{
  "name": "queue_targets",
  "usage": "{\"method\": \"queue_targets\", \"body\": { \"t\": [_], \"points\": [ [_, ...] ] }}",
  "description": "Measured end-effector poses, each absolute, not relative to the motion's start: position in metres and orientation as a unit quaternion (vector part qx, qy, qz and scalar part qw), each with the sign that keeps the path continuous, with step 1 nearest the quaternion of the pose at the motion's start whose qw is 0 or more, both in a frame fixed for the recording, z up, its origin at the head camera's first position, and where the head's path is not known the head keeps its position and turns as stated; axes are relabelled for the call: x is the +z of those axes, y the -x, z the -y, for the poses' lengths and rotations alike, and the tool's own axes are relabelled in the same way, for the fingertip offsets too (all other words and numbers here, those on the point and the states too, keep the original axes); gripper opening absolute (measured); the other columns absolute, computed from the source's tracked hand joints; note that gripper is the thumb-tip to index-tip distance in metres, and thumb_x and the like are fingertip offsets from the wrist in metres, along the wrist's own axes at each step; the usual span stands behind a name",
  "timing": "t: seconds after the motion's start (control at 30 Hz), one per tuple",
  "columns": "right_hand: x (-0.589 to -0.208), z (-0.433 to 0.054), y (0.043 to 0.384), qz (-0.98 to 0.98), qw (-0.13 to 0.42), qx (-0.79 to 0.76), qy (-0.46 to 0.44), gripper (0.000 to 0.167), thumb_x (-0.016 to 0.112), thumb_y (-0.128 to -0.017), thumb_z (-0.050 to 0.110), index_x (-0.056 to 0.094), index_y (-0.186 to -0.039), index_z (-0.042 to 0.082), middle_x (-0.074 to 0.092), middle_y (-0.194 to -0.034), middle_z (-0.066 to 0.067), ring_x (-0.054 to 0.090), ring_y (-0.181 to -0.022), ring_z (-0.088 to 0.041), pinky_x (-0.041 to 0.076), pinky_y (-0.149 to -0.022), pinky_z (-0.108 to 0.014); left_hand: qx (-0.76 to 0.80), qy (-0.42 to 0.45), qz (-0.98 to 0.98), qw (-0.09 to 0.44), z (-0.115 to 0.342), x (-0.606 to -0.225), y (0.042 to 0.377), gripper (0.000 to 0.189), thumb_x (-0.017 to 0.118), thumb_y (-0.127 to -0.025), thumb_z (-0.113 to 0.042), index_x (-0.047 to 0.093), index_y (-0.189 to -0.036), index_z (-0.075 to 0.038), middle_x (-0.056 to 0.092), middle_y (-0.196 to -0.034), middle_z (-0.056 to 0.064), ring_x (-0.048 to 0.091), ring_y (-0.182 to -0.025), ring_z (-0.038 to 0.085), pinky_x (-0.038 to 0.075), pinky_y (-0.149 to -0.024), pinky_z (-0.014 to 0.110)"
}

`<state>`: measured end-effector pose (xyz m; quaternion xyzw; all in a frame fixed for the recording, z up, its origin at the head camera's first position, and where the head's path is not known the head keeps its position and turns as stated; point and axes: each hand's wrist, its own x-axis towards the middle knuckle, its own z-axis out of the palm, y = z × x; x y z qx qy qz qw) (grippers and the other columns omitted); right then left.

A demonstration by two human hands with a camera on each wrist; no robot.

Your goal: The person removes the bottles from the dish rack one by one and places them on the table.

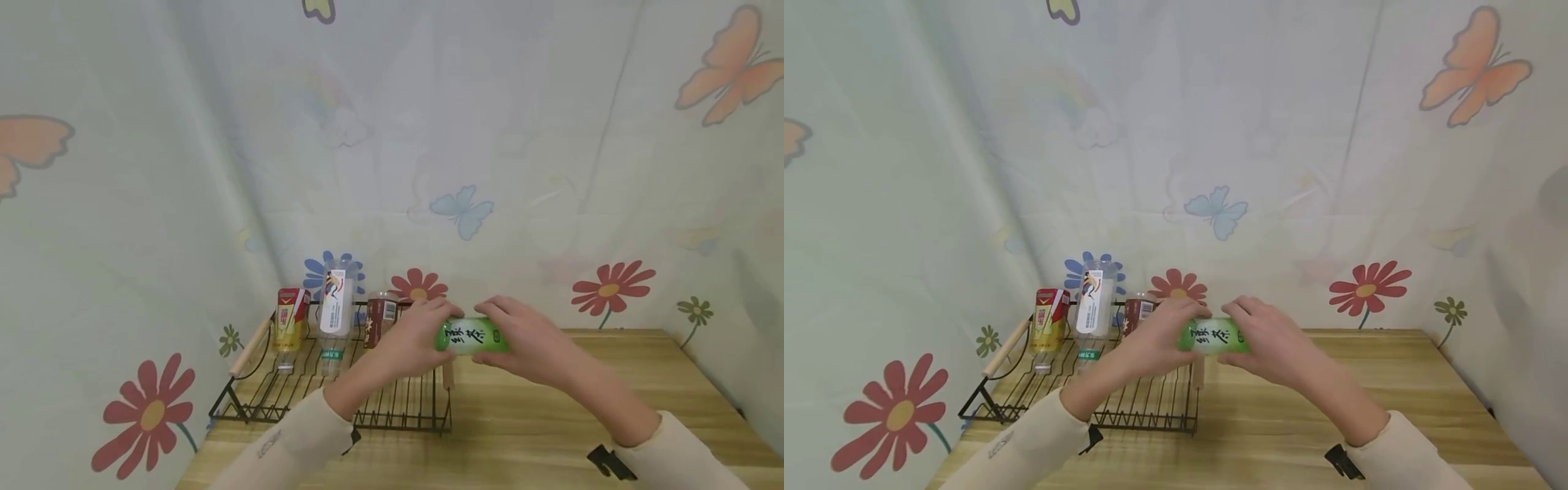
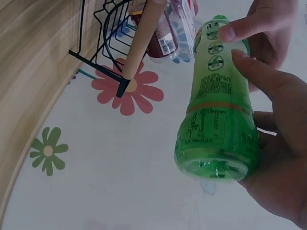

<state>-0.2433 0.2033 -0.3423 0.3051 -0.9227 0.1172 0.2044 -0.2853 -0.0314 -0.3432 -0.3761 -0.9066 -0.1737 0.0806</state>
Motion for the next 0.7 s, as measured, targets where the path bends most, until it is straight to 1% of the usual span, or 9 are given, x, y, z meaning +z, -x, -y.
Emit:
{"method": "queue_targets", "body": {
  "t": [0.07, 0.23, 0.43, 0.57, 0.7],
  "points": [
    [-0.345, -0.202, 0.244, 0.927, 0.197, 0.124, -0.292, 0.069, 0.095, -0.081, 0.036, 0.065, -0.134, 0.002, 0.068, -0.124, -0.01, 0.063, -0.099, -0.022, 0.059, -0.081, -0.039, -0.173, 0.375, 0.908, 0.077, 0.028, -0.346, 0.285, 0.063, 0.091, -0.085, -0.024, 0.063, -0.141, -0.017, 0.063, -0.137, -0.004, 0.053, -0.121, 0.018, 0.051, -0.099, 0.033],
    [-0.347, -0.201, 0.245, 0.934, 0.189, 0.131, -0.274, 0.061, 0.095, -0.08, 0.033, 0.069, -0.127, 0.003, 0.07, -0.119, -0.01, 0.064, -0.098, -0.023, 0.059, -0.079, -0.038, -0.175, 0.367, 0.911, 0.07, 0.024, -0.35, 0.285, 0.062, 0.091, -0.086, -0.027, 0.063, -0.14, -0.015, 0.062, -0.136, -0.002, 0.053, -0.12, 0.018, 0.052, -0.098, 0.032],
    [-0.349, -0.202, 0.247, 0.934, 0.185, 0.139, -0.271, 0.059, 0.096, -0.079, 0.032, 0.07, -0.125, 0.005, 0.071, -0.117, -0.008, 0.063, -0.095, -0.02, 0.058, -0.077, -0.036, -0.189, 0.356, 0.913, 0.054, 0.023, -0.352, 0.286, 0.06, 0.09, -0.088, -0.03, 0.063, -0.139, -0.013, 0.06, -0.135, 0.001, 0.053, -0.117, 0.018, 0.052, -0.093, 0.03],
    [-0.35, -0.203, 0.247, 0.935, 0.178, 0.145, -0.272, 0.058, 0.096, -0.079, 0.031, 0.07, -0.125, 0.006, 0.07, -0.116, -0.006, 0.062, -0.092, -0.017, 0.058, -0.077, -0.034, -0.21, 0.345, 0.914, 0.036, 0.021, -0.351, 0.283, 0.059, 0.089, -0.089, -0.028, 0.062, -0.139, -0.013, 0.057, -0.134, 0.002, 0.052, -0.116, 0.019, 0.052, -0.091, 0.03],
    [-0.352, -0.205, 0.248, 0.936, 0.171, 0.147, -0.271, 0.058, 0.096, -0.08, 0.032, 0.07, -0.125, 0.006, 0.07, -0.117, -0.007, 0.062, -0.094, -0.018, 0.058, -0.078, -0.034, -0.216, 0.339, 0.915, 0.035, 0.018, -0.351, 0.281, 0.058, 0.088, -0.09, -0.026, 0.061, -0.139, -0.014, 0.056, -0.135, 0.002, 0.051, -0.116, 0.02, 0.052, -0.091, 0.031]
  ]
}}
